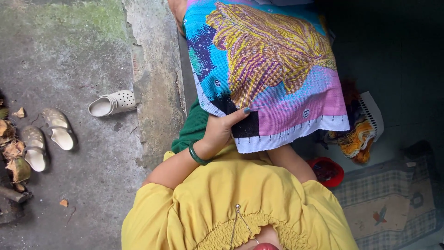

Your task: A person threads a needle and performs cross-stitch embroidery on a printed canvas.

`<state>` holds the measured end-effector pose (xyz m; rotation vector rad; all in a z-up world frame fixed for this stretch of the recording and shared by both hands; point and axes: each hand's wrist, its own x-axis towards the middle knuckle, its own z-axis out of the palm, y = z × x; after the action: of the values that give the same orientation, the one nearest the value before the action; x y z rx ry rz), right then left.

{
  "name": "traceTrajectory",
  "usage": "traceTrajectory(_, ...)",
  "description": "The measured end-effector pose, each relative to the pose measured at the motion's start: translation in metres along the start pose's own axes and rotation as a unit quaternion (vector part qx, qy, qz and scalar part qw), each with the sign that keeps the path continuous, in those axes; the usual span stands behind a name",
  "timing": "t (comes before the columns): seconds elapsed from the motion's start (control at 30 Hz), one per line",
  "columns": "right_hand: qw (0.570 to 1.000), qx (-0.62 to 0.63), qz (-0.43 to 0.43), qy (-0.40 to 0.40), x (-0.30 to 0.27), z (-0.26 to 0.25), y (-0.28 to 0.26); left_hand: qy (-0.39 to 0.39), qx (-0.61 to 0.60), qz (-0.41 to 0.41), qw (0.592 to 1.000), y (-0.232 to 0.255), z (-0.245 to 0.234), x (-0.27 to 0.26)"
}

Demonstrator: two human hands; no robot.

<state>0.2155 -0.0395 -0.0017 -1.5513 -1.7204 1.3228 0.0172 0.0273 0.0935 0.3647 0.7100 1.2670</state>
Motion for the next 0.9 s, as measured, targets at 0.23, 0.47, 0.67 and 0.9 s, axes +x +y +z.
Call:
traceTrajectory(0.23, 1.000, -0.016, 0.001, -0.026, -0.007, -0.016, -0.033, 0.030, -0.049, -0.026, 0.998, -0.004, 0.006, 0.001)
traceTrajectory(0.47, 0.999, -0.017, 0.004, -0.041, -0.024, -0.030, -0.055, 0.044, -0.004, -0.010, 0.999, -0.017, -0.013, 0.007)
traceTrajectory(0.67, 0.998, -0.025, 0.004, -0.056, -0.051, -0.050, -0.064, 0.019, 0.061, 0.064, 0.996, -0.017, -0.023, 0.014)
traceTrajectory(0.9, 0.979, -0.040, -0.171, 0.107, -0.061, -0.064, -0.090, 0.004, 0.169, 0.100, 0.980, -0.008, -0.026, 0.017)
